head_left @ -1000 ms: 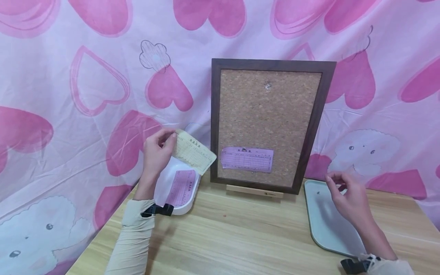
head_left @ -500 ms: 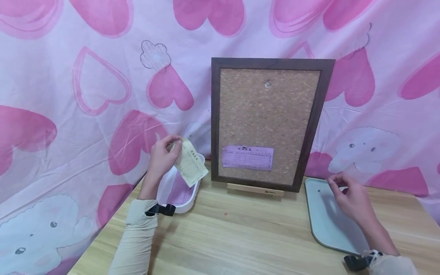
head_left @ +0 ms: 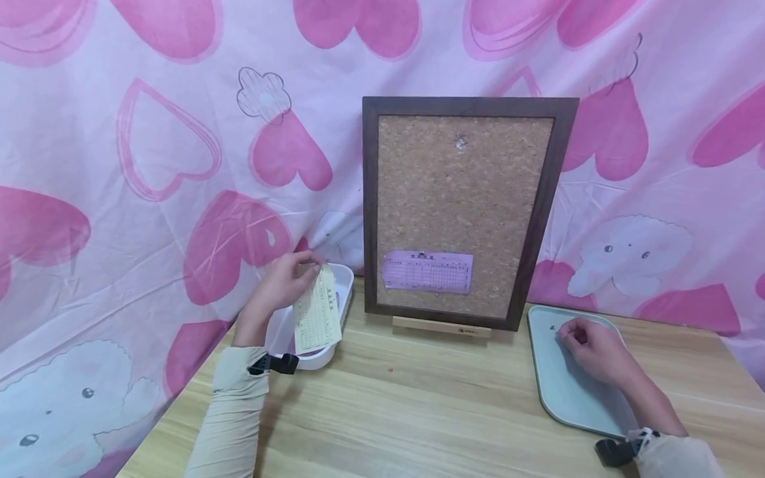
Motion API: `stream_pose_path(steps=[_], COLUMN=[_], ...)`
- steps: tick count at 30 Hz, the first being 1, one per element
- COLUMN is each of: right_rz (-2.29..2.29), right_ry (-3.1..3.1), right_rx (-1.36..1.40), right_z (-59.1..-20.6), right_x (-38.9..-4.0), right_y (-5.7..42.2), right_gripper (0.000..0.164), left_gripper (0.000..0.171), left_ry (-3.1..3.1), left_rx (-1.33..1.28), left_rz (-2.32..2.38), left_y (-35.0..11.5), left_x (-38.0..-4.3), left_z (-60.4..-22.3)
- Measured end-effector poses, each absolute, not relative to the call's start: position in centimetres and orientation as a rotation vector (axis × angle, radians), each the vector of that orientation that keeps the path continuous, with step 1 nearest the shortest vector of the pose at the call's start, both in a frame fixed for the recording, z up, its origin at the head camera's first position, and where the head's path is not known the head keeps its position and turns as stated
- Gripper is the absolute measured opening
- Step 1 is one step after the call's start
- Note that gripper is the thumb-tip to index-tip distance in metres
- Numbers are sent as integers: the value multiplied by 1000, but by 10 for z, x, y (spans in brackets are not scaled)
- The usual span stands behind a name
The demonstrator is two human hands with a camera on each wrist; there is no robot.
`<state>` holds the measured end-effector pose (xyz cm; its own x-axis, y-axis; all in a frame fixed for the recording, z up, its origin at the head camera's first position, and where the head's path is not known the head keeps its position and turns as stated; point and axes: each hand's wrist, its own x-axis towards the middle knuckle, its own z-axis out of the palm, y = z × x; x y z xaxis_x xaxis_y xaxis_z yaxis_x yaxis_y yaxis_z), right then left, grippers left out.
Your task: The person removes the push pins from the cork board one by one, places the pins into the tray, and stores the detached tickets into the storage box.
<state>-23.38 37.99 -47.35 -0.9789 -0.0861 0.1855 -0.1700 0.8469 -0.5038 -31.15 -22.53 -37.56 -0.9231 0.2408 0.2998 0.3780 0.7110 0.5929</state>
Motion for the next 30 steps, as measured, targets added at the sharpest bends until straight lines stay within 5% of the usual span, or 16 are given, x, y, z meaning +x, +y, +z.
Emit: stream_pose_path(steps=[30], right_rz=[779], right_ry=[-2941], right_rx=[76], right_z=[-476], right_x=[-234], right_y=[377], right_gripper=[13], left_gripper=[22], left_ry=[-2847], left_rx=[-586], left_rz=[-728], left_y=[-222], left_x=[-319], left_z=[-407])
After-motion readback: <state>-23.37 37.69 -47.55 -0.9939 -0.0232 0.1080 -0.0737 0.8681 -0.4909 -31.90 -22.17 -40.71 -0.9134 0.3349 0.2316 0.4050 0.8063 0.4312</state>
